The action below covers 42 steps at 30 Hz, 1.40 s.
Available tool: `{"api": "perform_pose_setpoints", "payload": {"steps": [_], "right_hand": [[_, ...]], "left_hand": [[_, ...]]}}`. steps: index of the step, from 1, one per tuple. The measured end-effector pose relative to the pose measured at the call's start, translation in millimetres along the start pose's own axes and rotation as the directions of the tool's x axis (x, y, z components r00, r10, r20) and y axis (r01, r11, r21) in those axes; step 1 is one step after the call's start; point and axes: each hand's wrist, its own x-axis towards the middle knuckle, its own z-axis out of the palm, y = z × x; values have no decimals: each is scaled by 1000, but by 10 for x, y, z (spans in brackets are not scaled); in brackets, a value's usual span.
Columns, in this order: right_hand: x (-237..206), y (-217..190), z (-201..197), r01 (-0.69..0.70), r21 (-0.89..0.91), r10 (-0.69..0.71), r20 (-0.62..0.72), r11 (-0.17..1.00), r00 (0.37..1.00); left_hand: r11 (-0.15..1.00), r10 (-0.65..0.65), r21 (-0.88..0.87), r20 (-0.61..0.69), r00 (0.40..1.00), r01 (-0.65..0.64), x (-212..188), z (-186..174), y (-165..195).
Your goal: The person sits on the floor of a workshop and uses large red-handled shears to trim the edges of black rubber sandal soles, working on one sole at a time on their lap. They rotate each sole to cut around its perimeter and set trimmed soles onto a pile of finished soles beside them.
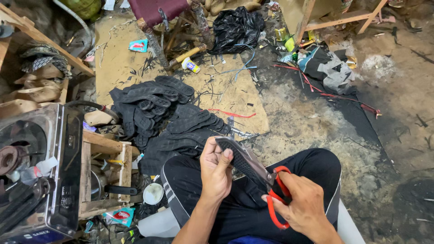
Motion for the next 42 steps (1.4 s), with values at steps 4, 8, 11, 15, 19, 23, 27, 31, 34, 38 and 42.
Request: {"api": "perform_pose_setpoints", "payload": {"steps": [4,8,11,15,19,23,27,31,34,38,42], "right_hand": [[-10,51,51,1,-2,-1,0,1000,1000],[-59,92,75,-18,36,17,15,999,1000],[-66,106,88,-85,86,78,76,993,994],[-49,81,95,-139,103,130,92,985,987],[-47,37,76,-57,30,54,74,998,996],[-32,56,106,-24,-14,24,49,1000,999],[-12,131,142,-109,-62,118,150,992,982],[-5,181,149,-199,106,174,207,974,963],[2,206,136,-43,91,35,92,995,995],[-25,220,153,61,48,-63,39,997,997],[-59,245,188,-26,23,23,118,999,993]], "left_hand": [[1000,5,-17,-5,1000,-5,6,-10,-13],[1000,23,0,0,1000,-23,-19,-39,-21],[999,8,-33,-9,1000,-9,-24,-67,-26],[997,4,-73,-56,998,-8,-14,-105,-16],[998,24,-64,-69,997,-29,-11,-126,-21],[998,19,-61,-61,998,-23,0,-133,-78],[999,23,-45,-65,998,-26,17,-157,-123],[999,-10,-41,-95,995,7,39,-191,-119],[999,4,-53,-101,995,-9,51,-208,-108],[1000,13,-25,-100,995,-15,47,-210,-120],[999,30,-26,-82,996,-32,38,-211,-142]]}}
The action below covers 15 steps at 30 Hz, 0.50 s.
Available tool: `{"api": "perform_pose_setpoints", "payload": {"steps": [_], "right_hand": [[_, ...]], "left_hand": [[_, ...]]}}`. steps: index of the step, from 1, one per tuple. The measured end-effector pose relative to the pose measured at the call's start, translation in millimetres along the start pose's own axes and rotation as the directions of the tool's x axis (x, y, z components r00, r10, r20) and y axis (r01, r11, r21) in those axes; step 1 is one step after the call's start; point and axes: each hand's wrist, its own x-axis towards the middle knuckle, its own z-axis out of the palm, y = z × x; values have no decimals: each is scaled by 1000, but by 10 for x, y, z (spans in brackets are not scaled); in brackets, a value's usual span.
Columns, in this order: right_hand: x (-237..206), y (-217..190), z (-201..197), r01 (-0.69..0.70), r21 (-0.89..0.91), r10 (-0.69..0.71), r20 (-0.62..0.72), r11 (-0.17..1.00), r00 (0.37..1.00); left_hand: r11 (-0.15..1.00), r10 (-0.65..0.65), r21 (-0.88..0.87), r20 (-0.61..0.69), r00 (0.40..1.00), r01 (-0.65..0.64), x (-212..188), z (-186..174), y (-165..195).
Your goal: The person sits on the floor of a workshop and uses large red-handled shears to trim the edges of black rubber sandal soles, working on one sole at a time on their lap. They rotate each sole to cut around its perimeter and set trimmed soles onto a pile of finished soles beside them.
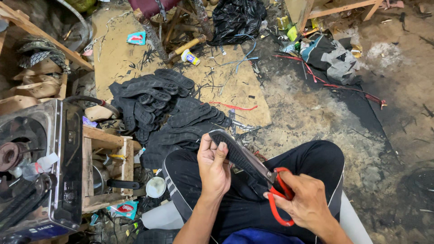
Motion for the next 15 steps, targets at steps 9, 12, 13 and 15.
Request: {"api": "perform_pose_setpoints", "payload": {"steps": [9,12,13,15], "right_hand": [[31,33,-61,-152,170,145,53,974,988],[49,61,-130,-35,74,35,4,997,999],[52,63,-147,2,48,-2,-3,999,1000],[60,62,-166,66,34,-65,-32,997,997]], "left_hand": [[996,-45,79,55,997,41,-9,-63,25],[977,-48,211,98,994,26,-31,-94,-6],[966,-51,256,108,993,22,-42,-107,-15],[938,-90,344,99,991,50,-68,-145,-13]]}}
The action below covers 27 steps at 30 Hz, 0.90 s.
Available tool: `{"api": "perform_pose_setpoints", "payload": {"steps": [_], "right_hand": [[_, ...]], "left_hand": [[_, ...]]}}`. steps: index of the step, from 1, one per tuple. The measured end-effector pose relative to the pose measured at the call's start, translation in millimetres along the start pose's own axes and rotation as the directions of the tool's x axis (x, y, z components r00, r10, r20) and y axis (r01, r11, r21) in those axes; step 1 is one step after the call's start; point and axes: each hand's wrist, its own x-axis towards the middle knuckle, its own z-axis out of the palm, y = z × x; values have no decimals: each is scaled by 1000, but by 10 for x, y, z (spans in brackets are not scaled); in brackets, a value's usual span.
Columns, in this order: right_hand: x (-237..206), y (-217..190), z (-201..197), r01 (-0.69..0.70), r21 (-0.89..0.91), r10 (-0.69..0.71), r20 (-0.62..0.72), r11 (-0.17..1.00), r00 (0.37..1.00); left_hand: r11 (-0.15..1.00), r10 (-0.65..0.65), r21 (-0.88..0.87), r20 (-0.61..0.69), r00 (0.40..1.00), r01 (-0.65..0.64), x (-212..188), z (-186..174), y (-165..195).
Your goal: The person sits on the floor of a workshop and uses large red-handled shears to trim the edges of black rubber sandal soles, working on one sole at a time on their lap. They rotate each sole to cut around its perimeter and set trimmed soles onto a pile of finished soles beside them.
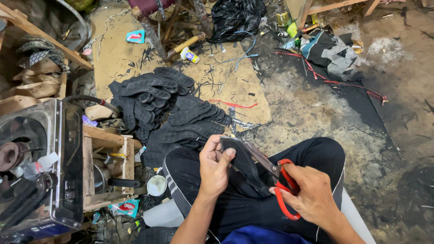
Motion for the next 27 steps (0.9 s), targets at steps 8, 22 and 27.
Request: {"api": "perform_pose_setpoints", "payload": {"steps": [8,22,27], "right_hand": [[42,34,-24,-31,-23,32,67,999,997],[-240,634,167,-527,585,475,257,616,842],[-212,648,351,-513,680,425,314,523,849]], "left_hand": [[993,-33,114,47,998,28,-3,-19,79],[963,123,-156,-464,877,-218,476,-41,137],[943,-172,-296,-49,984,150,212,61,-68]]}}
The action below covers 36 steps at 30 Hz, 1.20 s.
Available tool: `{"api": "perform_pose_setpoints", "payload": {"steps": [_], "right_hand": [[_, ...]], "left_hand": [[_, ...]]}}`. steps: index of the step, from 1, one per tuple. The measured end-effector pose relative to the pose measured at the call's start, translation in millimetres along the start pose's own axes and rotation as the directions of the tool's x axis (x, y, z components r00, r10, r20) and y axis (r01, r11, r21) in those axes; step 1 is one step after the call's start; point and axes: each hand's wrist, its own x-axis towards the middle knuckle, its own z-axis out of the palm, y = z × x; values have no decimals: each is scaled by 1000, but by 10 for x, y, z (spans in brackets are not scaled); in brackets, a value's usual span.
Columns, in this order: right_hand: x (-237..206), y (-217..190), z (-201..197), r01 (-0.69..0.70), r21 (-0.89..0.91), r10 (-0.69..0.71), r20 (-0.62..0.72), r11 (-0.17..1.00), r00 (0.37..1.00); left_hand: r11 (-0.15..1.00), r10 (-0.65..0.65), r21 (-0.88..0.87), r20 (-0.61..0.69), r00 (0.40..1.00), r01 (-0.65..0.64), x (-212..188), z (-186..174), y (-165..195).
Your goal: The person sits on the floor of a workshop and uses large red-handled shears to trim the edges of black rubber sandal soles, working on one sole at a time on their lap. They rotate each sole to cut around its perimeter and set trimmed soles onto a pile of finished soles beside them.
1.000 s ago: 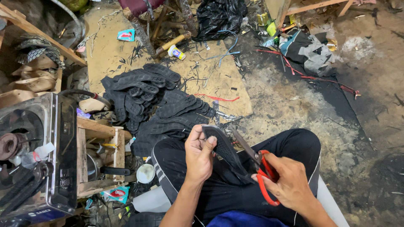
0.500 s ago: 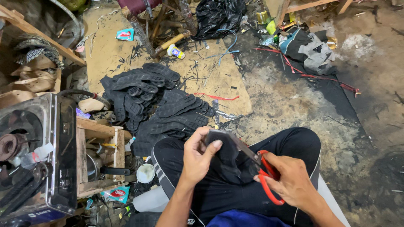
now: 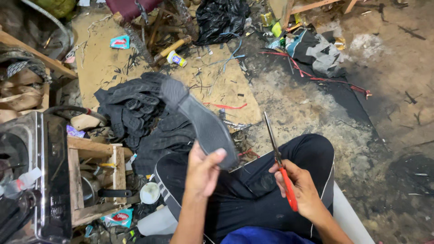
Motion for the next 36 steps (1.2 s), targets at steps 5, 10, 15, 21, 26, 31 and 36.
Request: {"api": "perform_pose_setpoints", "payload": {"steps": [5,10,15,21,26,31,36], "right_hand": [[-41,-215,253,145,-306,-135,53,941,989],[-37,-495,484,341,-701,-409,78,626,909],[5,-615,570,395,-754,-544,60,524,837],[44,-643,576,354,-762,-499,47,543,866],[73,-657,581,351,-762,-487,55,543,872],[92,-680,591,362,-756,-489,64,546,870],[54,-726,609,272,-767,-366,53,581,929]], "left_hand": [[978,68,-190,-82,994,-82,-96,24,-274],[962,138,-222,-116,984,-161,-132,40,-349],[952,126,-268,-88,988,-145,-179,55,-424],[951,131,-271,-87,988,-150,-183,39,-465],[956,127,-257,-71,989,-141,-162,16,-442],[958,142,-246,-42,989,-148,-145,-5,-441],[967,144,-206,-44,989,-150,-115,-95,-373]]}}
